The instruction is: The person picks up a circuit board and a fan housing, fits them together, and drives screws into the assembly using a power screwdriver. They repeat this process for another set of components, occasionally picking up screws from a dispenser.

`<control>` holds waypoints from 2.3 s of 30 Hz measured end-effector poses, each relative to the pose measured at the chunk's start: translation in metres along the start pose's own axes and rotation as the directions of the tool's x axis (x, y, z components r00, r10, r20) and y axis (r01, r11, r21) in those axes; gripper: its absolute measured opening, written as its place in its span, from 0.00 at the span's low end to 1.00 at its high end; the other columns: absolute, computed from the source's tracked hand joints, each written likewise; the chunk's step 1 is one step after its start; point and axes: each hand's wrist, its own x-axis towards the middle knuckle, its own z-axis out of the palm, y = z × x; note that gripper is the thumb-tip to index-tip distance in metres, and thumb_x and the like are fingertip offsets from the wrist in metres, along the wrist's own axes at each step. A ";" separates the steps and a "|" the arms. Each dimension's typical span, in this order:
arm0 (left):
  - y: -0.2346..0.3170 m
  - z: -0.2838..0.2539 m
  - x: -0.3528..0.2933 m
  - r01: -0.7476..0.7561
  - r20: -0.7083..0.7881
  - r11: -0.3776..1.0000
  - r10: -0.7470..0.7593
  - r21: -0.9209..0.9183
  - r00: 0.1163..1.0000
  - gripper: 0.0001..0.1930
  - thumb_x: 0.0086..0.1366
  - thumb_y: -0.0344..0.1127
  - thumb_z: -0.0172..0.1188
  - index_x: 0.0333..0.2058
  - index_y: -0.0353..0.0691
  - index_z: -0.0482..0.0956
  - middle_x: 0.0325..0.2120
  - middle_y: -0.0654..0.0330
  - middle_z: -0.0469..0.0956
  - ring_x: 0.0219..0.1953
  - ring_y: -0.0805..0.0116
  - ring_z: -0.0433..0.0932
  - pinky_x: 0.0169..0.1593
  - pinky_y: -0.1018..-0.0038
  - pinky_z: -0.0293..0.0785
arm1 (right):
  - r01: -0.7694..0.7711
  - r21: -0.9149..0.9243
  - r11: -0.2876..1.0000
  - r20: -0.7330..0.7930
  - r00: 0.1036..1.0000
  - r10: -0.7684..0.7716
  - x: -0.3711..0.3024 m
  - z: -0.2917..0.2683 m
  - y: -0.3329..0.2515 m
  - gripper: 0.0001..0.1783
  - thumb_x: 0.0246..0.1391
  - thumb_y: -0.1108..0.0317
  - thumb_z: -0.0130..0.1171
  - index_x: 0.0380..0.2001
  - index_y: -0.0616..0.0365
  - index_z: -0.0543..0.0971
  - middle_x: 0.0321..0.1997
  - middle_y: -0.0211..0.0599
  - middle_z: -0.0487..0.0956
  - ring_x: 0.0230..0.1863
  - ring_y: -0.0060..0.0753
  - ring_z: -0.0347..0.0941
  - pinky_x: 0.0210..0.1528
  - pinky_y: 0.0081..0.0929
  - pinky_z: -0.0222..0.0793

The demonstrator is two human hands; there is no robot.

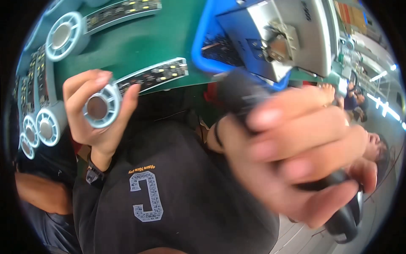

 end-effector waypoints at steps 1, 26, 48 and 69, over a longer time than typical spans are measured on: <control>0.001 0.002 0.001 0.008 -0.004 1.000 -0.008 0.008 1.000 0.30 0.50 0.20 0.82 0.52 0.36 0.79 0.44 0.50 0.80 0.43 0.59 0.82 0.45 0.67 0.81 | 0.019 -0.059 0.998 -0.058 0.998 -0.023 0.002 -0.008 -0.005 0.12 0.61 0.60 0.52 0.24 0.47 0.68 0.20 0.26 0.64 0.18 0.27 0.65 0.28 0.33 0.69; -0.019 -0.016 -0.012 -0.077 0.002 0.997 0.076 0.015 0.997 0.35 0.46 0.28 0.87 0.53 0.37 0.80 0.45 0.52 0.80 0.44 0.61 0.82 0.44 0.70 0.81 | -0.127 0.172 0.977 0.167 0.981 0.098 -0.022 0.054 0.002 0.13 0.63 0.66 0.50 0.23 0.51 0.66 0.23 0.28 0.65 0.19 0.24 0.62 0.29 0.28 0.62; -0.020 -0.016 -0.016 -0.090 -0.068 0.995 0.086 -0.051 0.994 0.31 0.44 0.25 0.85 0.49 0.37 0.84 0.42 0.52 0.81 0.38 0.62 0.82 0.38 0.71 0.80 | -0.224 0.258 0.940 0.272 0.950 0.152 -0.054 0.099 0.011 0.07 0.63 0.66 0.50 0.40 0.55 0.74 0.25 0.30 0.69 0.18 0.27 0.62 0.27 0.36 0.64; -0.016 -0.020 -0.011 -0.055 -0.066 0.995 0.050 -0.080 0.997 0.27 0.44 0.18 0.76 0.47 0.38 0.87 0.42 0.54 0.81 0.41 0.60 0.82 0.41 0.69 0.79 | -0.202 0.165 0.965 0.309 0.940 0.143 -0.054 0.112 0.021 0.05 0.64 0.67 0.49 0.40 0.53 0.72 0.24 0.28 0.66 0.17 0.26 0.63 0.26 0.34 0.68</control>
